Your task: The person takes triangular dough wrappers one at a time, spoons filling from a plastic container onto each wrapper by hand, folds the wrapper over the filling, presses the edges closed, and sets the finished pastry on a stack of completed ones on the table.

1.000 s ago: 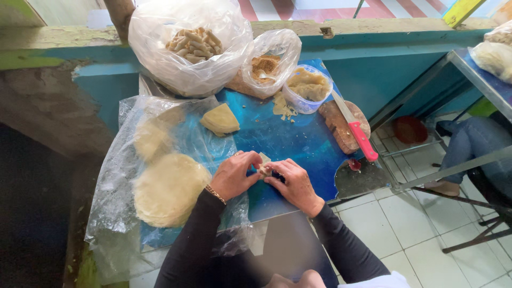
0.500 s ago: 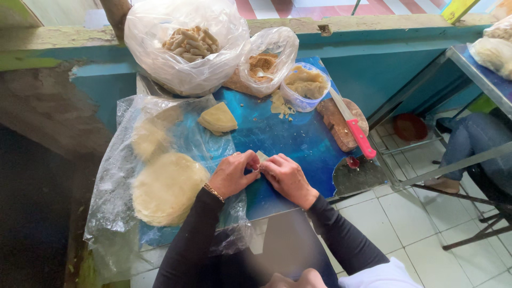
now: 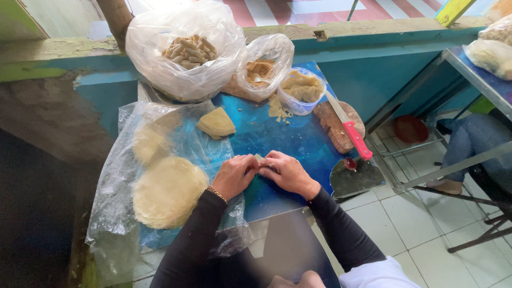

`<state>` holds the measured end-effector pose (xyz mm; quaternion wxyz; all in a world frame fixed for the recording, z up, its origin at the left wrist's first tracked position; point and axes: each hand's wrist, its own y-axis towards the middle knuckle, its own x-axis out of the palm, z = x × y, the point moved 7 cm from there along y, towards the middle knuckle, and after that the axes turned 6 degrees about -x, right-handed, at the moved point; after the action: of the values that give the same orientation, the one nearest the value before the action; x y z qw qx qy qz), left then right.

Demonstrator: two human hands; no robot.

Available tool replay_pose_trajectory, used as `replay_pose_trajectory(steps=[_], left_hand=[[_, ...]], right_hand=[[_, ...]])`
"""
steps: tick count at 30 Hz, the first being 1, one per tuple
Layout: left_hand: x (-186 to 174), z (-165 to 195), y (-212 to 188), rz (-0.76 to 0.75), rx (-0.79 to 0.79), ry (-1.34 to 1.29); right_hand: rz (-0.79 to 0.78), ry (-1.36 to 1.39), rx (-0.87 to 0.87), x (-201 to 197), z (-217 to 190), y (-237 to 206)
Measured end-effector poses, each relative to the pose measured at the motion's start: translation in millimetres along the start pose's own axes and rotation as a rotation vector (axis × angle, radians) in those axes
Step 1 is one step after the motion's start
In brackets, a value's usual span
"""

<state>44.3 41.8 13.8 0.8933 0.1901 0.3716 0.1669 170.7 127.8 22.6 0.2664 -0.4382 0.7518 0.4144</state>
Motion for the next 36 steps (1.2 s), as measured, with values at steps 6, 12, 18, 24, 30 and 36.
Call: replay_pose_trajectory(steps=[6,12,18,24,30,36], left_hand=[[-0.8,-5.8,3.5,0.008,-0.079,-0.063],[-4.1,-6.2,2.9,-0.064,-0.130,-0.126],[-0.1,-10.7,0.7,-0.026,-0.075,-0.029],[8.7,-25.9,6.6,0.028,-0.170,0.045],[9.6,-26.0,7.9,0.098,-0.257,-0.024],[3.6,-12.1,2.2,0.089,-0.130,0.003]], right_hand=[[0.104,-0.033,0.020,3.6,1.3,1.6],[0.003,0.333,0.229,20.8,50.3,9.0],[0.000,0.432,0.323,27.9,60.4,7.2],[0.116,0.234,0.165,8.8,29.0,6.0],[0.132,-0.092,0.007,-9.7,-13.0,-2.1],[0.166,-0.137,-0.006,-6.2,-9.0,1.7]])
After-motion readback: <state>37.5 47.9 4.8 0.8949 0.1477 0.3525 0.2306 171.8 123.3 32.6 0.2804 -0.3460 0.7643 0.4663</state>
